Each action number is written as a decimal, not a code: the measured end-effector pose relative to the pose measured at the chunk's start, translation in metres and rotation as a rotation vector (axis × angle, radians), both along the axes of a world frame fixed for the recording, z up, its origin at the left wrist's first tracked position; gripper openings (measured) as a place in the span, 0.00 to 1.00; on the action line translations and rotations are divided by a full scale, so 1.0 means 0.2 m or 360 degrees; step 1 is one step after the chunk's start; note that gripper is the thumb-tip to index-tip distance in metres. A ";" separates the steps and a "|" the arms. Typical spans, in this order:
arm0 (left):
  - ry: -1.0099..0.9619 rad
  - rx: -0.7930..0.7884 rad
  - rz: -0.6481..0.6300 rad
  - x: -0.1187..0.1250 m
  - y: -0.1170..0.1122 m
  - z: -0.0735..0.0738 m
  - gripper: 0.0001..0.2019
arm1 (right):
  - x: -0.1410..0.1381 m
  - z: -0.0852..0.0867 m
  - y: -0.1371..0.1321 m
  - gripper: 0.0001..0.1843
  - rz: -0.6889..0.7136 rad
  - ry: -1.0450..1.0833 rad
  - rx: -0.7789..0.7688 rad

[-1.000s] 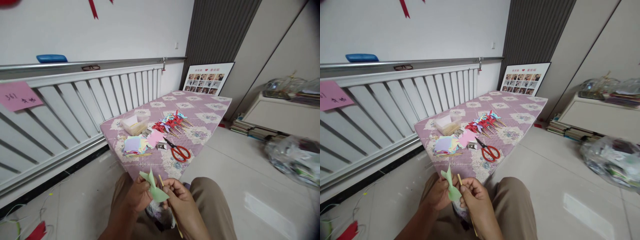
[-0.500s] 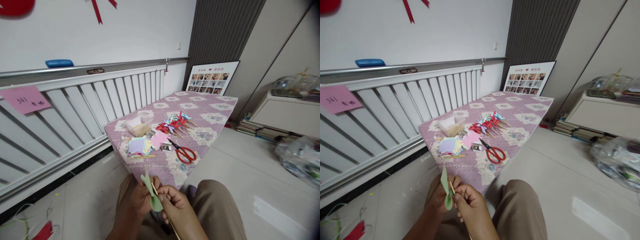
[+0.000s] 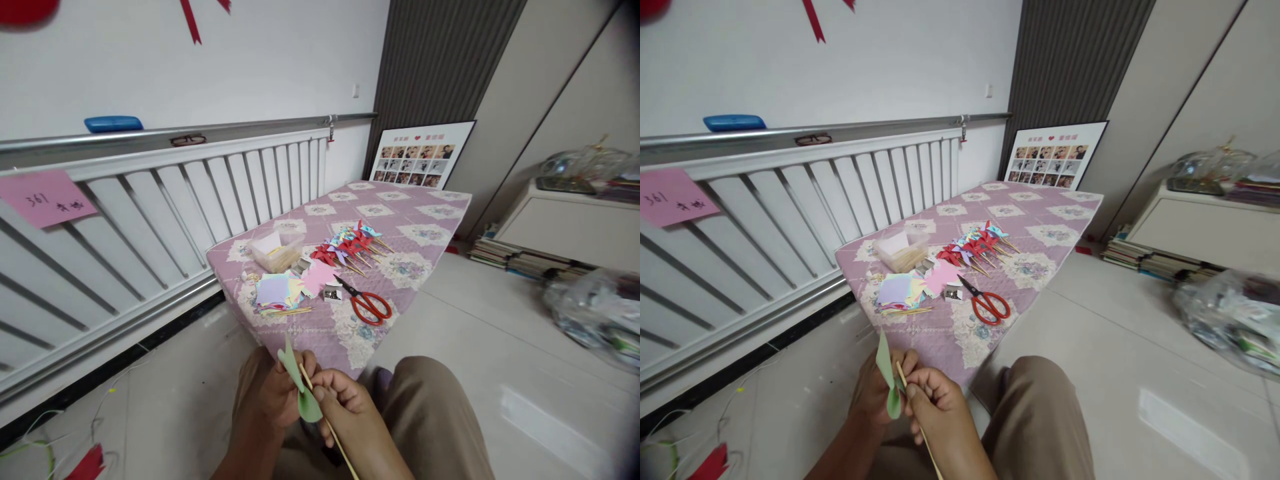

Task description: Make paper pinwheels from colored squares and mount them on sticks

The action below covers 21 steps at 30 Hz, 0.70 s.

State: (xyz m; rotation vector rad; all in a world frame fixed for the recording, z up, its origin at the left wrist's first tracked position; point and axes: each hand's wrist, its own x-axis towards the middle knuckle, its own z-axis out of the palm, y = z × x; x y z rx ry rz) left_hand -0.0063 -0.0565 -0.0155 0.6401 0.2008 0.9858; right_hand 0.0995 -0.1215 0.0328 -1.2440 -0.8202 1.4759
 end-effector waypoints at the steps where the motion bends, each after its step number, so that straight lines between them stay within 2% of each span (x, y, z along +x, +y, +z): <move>1: 0.0012 -0.0010 0.0008 0.00 0.00 0.00 0.24 | 0.00 0.00 0.00 0.19 -0.0006 -0.0001 0.0001; 7: 0.0036 -0.0015 0.0004 0.00 -0.01 0.01 0.25 | -0.01 -0.01 0.01 0.21 0.0004 -0.0013 -0.0018; 12: 0.0003 0.0084 -0.0046 -0.01 -0.01 0.01 0.21 | -0.02 -0.03 0.01 0.21 -0.0023 -0.0011 0.0000; 21: 0.0040 0.0085 -0.0060 -0.01 -0.01 -0.04 0.19 | -0.02 -0.05 0.01 0.21 -0.0017 0.0054 0.0063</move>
